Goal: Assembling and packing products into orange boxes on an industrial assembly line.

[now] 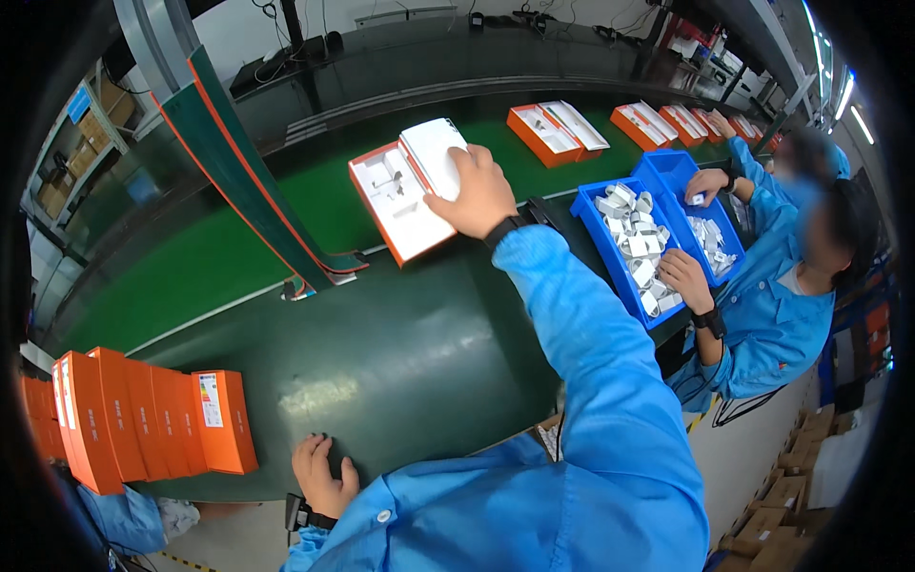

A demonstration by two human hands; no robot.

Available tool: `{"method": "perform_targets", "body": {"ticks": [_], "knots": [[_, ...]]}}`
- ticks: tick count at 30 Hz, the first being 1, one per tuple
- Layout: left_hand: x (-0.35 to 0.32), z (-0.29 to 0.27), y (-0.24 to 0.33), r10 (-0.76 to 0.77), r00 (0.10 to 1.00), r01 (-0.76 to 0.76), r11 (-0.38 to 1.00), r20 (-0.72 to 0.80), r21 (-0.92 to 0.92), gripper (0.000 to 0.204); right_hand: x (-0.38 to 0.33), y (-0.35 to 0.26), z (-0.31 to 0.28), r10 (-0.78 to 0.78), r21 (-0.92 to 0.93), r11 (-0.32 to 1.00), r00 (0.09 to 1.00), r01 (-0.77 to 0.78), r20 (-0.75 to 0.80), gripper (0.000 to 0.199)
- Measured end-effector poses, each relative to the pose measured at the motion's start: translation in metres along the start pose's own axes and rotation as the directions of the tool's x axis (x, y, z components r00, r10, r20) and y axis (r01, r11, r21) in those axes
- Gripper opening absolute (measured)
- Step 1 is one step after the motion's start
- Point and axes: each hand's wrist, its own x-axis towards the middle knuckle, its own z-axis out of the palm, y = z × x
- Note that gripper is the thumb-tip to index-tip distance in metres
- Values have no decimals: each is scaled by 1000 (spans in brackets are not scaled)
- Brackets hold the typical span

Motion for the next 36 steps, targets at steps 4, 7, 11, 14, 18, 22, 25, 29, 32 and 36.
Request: {"method": "perform_targets", "body": {"ticks": [4, 7, 11, 14, 18, 22, 25, 29, 32, 36], "knots": [[5, 7, -1, 47, 998, -46, 999, -33, 29, 49, 61, 11, 44, 120, -83, 990, 986, -111, 112, 86], [5, 9, -2, 47, 998, -45, 998, -39, 46, 47, 83, 21, 73, 189, -151, 975, 964, -161, 188, 85], [1, 12, -7, 48, 997, -44, 997, -59, 68, 47, 98, 17, 82, 262, -229, 951, 937, -210, 232, 85], [5, 9, -4, 39, 998, -36, 997, -58, 65, 47, 98, 21, 74, 286, -233, 945, 926, -230, 247, 84], [2, 6, -2, 19, 998, -15, 997, -56, 76, 46, 73, 29, 82, 60, -333, 940, 997, -76, -57, 81], [-1, 8, 1, 17, 993, -13, 999, -119, 37, 45, 38, 29, 73, -233, -210, 957, 962, 201, -142, 73], [9, -1, 9, -1, 993, -4, 999, -114, -46, 35, -22, 21, 51, -317, -65, 948, 943, 312, -104, 62], [15, -25, 0, -51, 980, -21, 936, -192, -352, 18, -112, 6, 16, -337, 130, 935, 941, 330, 36, 47], [33, -61, -26, 7, 929, -53, 992, -370, -113, 24, -171, 1, 4, -271, 172, 953, 957, 251, 102, 44], [54, -90, -62, -175, 923, 256, 944, -343, 207, 58, -220, -3, -5, -261, 80, 965, 951, 251, 164, 46]]}}
